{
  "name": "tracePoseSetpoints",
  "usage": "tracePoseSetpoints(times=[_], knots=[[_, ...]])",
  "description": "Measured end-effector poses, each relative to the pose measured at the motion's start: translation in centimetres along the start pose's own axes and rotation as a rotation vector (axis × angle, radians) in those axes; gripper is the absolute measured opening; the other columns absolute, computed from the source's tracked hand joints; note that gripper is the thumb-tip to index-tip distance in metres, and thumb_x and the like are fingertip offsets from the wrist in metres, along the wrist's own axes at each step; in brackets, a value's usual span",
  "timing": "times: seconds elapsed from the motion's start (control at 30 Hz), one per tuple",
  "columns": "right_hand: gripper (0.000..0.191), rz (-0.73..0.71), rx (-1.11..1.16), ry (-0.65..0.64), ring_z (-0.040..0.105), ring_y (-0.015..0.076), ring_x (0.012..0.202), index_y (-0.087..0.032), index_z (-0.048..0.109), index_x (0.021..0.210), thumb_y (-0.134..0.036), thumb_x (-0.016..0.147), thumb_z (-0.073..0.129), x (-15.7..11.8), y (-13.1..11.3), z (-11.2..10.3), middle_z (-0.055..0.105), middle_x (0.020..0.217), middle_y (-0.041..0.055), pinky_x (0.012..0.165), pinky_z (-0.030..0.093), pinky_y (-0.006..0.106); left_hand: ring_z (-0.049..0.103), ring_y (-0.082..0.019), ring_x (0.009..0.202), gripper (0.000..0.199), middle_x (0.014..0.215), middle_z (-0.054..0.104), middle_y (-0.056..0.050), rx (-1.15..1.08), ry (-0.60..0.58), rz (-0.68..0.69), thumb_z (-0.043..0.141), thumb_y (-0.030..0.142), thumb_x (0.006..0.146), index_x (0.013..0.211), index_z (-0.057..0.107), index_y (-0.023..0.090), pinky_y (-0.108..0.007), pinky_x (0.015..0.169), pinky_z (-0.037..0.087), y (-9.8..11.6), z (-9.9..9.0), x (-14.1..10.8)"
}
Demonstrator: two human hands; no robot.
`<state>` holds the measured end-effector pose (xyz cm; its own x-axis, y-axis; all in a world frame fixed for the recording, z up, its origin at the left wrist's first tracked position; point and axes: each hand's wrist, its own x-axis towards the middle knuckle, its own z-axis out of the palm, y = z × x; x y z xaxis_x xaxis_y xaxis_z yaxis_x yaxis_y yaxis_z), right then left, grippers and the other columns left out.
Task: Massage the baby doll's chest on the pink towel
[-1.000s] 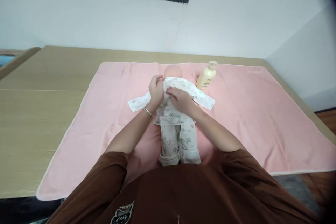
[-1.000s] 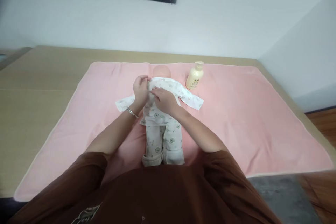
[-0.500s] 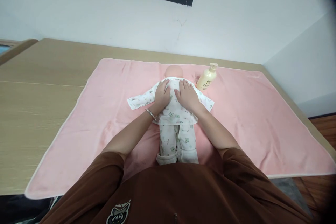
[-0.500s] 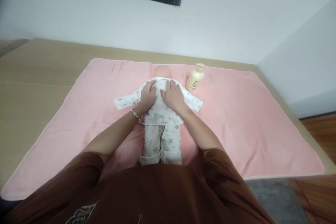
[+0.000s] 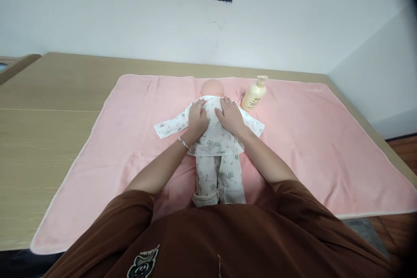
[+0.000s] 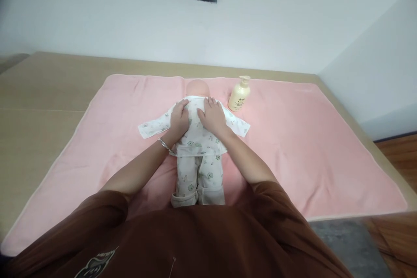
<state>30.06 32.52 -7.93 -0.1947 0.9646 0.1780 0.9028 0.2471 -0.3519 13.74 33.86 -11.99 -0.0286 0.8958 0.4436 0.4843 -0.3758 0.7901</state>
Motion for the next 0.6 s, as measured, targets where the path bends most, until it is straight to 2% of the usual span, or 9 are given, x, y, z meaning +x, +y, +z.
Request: tracePoseSetpoints(times=[0.07, 0.17, 0.23, 0.3, 0.37, 0.5, 0.6], knots=[[0.063, 0.008, -0.065, 0.016, 0.03, 0.0384, 0.157, 0.008, 0.037, 0.156, -0.032, 0.106, 0.035, -1.0, -1.6, 0.4, 0.036, 0.164, 0.0299, 0.13, 0.022, 0.056, 0.057, -0.027, 0.14, 0.045, 0.142, 0.067, -0.015, 0.035, -0.013, -0.029, 0.043, 0.021, 0.09, 0.128, 0.066, 0.015, -0.05, 0.13, 0.033, -0.2, 0.0, 0.1], [0.056, -0.209, -0.055, -0.005, 0.028, 0.0333, 0.159, -0.001, 0.046, 0.154, -0.021, 0.103, 0.033, -1.9, -3.1, 0.6, 0.038, 0.165, 0.022, 0.132, 0.02, 0.054, 0.051, -0.029, 0.146, 0.048, 0.147, 0.063, -0.016, 0.061, -0.049, -0.044, 0.043, 0.024, 0.09, 0.132, 0.064, 0.014, -0.054, 0.132, 0.026, -0.7, 0.1, 0.2], [0.055, -0.323, -0.014, -0.065, 0.028, 0.0296, 0.159, -0.006, 0.05, 0.152, -0.018, 0.102, 0.033, -1.6, -2.8, 0.4, 0.042, 0.165, 0.0159, 0.133, 0.018, 0.053, 0.049, -0.029, 0.148, 0.049, 0.149, 0.063, -0.014, 0.056, -0.058, -0.04, 0.041, 0.025, 0.092, 0.133, 0.064, 0.016, -0.055, 0.133, 0.023, -1.0, 0.2, 0.3], [0.055, -0.337, 0.023, -0.114, 0.027, 0.0287, 0.159, -0.01, 0.05, 0.154, -0.024, 0.103, 0.034, -0.8, -1.9, 0.0, 0.042, 0.165, 0.0121, 0.133, 0.016, 0.053, 0.049, -0.029, 0.149, 0.049, 0.15, 0.062, -0.014, 0.058, -0.066, -0.032, 0.041, 0.028, 0.093, 0.134, 0.064, 0.016, -0.055, 0.133, 0.023, -1.1, 0.3, 0.4], [0.058, -0.25, 0.048, -0.114, 0.024, 0.0301, 0.16, -0.01, 0.044, 0.158, -0.034, 0.105, 0.037, 0.1, -0.7, -0.3, 0.035, 0.169, 0.0131, 0.133, 0.016, 0.054, 0.047, -0.031, 0.15, 0.049, 0.152, 0.06, -0.016, 0.085, -0.08, -0.024, 0.043, 0.031, 0.094, 0.135, 0.063, 0.015, -0.056, 0.132, 0.023, -0.8, 0.4, 0.3], [0.071, 0.081, 0.02, -0.054, 0.024, 0.0343, 0.16, 0.003, 0.035, 0.158, -0.046, 0.107, 0.036, 0.9, 0.5, -0.5, 0.031, 0.168, 0.0248, 0.132, 0.017, 0.052, 0.044, -0.033, 0.151, 0.051, 0.154, 0.056, -0.018, 0.219, -0.118, 0.011, 0.041, 0.03, 0.095, 0.138, 0.06, 0.012, -0.057, 0.132, 0.023, 0.4, 0.3, -0.3], [0.07, 0.151, -0.07, -0.049, 0.029, 0.0371, 0.157, 0.007, 0.04, 0.153, -0.047, 0.108, 0.034, 0.4, -0.2, -0.5, 0.038, 0.163, 0.0292, 0.131, 0.017, 0.053, 0.047, -0.032, 0.148, 0.051, 0.152, 0.058, -0.018, 0.339, -0.13, 0.049, 0.037, 0.027, 0.097, 0.139, 0.058, 0.01, -0.054, 0.13, 0.028, 1.0, 0.0, -0.5]])
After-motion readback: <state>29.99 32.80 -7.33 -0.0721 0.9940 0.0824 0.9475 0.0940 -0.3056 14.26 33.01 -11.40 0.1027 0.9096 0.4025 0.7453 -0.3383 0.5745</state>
